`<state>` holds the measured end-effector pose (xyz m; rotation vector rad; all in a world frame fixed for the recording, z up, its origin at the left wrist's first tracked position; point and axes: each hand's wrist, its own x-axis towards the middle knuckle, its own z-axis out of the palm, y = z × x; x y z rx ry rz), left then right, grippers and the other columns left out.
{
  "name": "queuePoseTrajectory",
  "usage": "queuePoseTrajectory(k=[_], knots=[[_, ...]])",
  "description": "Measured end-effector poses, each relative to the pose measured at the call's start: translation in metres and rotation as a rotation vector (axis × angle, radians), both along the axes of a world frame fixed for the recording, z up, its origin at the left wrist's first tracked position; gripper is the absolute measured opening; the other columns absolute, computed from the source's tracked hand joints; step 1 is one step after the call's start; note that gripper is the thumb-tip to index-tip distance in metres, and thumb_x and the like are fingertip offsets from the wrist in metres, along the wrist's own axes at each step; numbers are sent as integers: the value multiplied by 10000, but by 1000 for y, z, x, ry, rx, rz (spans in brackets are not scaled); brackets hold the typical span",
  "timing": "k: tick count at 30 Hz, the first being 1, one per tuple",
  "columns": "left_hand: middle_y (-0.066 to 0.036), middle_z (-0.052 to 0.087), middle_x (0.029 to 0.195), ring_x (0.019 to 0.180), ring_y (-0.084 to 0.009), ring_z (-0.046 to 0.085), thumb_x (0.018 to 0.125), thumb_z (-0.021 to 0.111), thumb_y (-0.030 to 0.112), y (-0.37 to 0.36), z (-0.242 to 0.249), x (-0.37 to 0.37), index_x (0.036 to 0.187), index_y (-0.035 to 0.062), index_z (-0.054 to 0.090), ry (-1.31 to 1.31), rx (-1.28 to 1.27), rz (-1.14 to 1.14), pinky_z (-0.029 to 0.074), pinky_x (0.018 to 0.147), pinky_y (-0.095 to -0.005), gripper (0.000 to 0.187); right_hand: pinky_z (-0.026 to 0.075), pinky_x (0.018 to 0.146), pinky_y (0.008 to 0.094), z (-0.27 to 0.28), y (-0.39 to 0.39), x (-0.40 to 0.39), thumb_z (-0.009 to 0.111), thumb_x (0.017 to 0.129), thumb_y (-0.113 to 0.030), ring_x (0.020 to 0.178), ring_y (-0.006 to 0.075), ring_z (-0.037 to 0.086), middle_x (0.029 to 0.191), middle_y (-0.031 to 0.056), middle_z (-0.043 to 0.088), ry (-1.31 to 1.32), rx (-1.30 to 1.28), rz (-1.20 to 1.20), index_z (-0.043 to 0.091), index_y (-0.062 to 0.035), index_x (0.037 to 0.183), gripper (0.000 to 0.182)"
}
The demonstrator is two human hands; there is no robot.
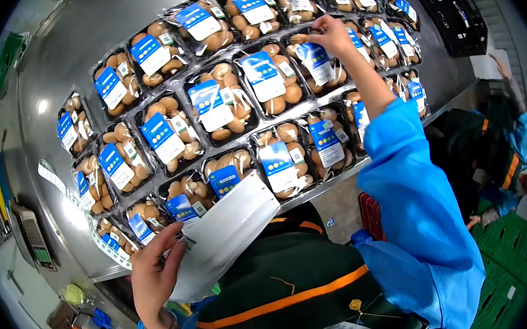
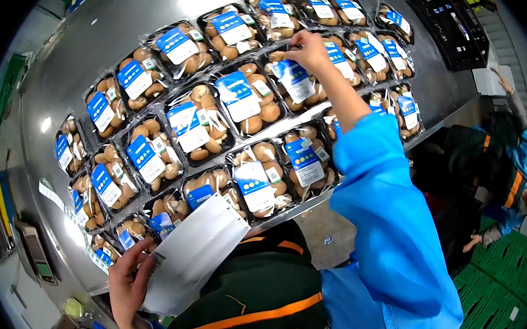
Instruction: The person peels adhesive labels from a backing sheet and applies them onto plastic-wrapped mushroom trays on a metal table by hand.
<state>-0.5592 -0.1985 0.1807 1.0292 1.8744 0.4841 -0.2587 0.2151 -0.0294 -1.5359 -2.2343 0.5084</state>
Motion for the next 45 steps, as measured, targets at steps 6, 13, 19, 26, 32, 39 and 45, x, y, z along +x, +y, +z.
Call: queuePoseTrajectory(k=[6, 13, 19, 26, 32, 39, 45], knots=[[-148, 650, 821, 703, -283, 639, 808, 625, 92, 48, -11, -8, 1051, 41, 603, 53, 370, -299, 491, 616, -315, 249, 471, 731, 345, 182, -179, -106, 707, 735, -171, 843, 244, 597, 923, 116, 629, 377, -428, 748, 579, -63, 1045, 352], [-91, 602, 865, 796, -202, 585, 705, 705, 42, 38, 4, -71, 981, 24, 619, 79, 414, -528, 455, 697, -294, 290, 501, 683, 318, 223, -240, -133, 669, 728, -53, 729, 240, 646, 858, 117, 662, 134, -606, 854, 583, -29, 1083, 366], [-63, 629, 844, 752, -162, 585, 729, 691, 66, 20, -7, -88, 994, 31, 639, -145, 523, -498, 458, 674, -271, 272, 467, 755, 377, 231, -289, -169, 614, 773, -83, 883, 325, 598, 978, 153, 619, 42, -431, 911, 558, -52, 1110, 343], [-78, 667, 875, 766, -122, 610, 748, 692, 102, 16, -4, -96, 995, 30, 655, -238, 381, -502, 477, 697, -249, 260, 483, 686, 371, 236, -305, -165, 575, 830, -122, 776, 330, 615, 912, 163, 634, 180, -448, 791, 585, -42, 1079, 261], [-72, 669, 880, 802, -115, 606, 739, 711, 111, 38, 8, -85, 996, 35, 659, -250, 265, -473, 479, 735, -250, 273, 484, 660, 376, 234, -281, -166, 626, 762, -113, 734, 299, 601, 765, 120, 606, 147, -269, 860, 651, -41, 824, 98], [-57, 658, 886, 812, -107, 586, 730, 713, 86, 74, -15, -81, 972, 16, 662, -249, 10, -105, 463, 728, -244, 258, 436, 747, 323, 189, -248, -143, 614, 705, -41, 766, 196, 553, 822, 37, 582, 435, 261, 1009, 636, -31, 910, 207], [-128, 669, 901, 835, -204, 643, 706, 726, 98, 52, -3, -84, 943, 17, 660, 164, 62, -40, 482, 756, -296, 259, 448, 633, 217, 124, -12, -80, 729, 731, -134, 711, 83, 560, 823, 33, 626, 807, -198, -178, 554, -7, 1000, 345]])
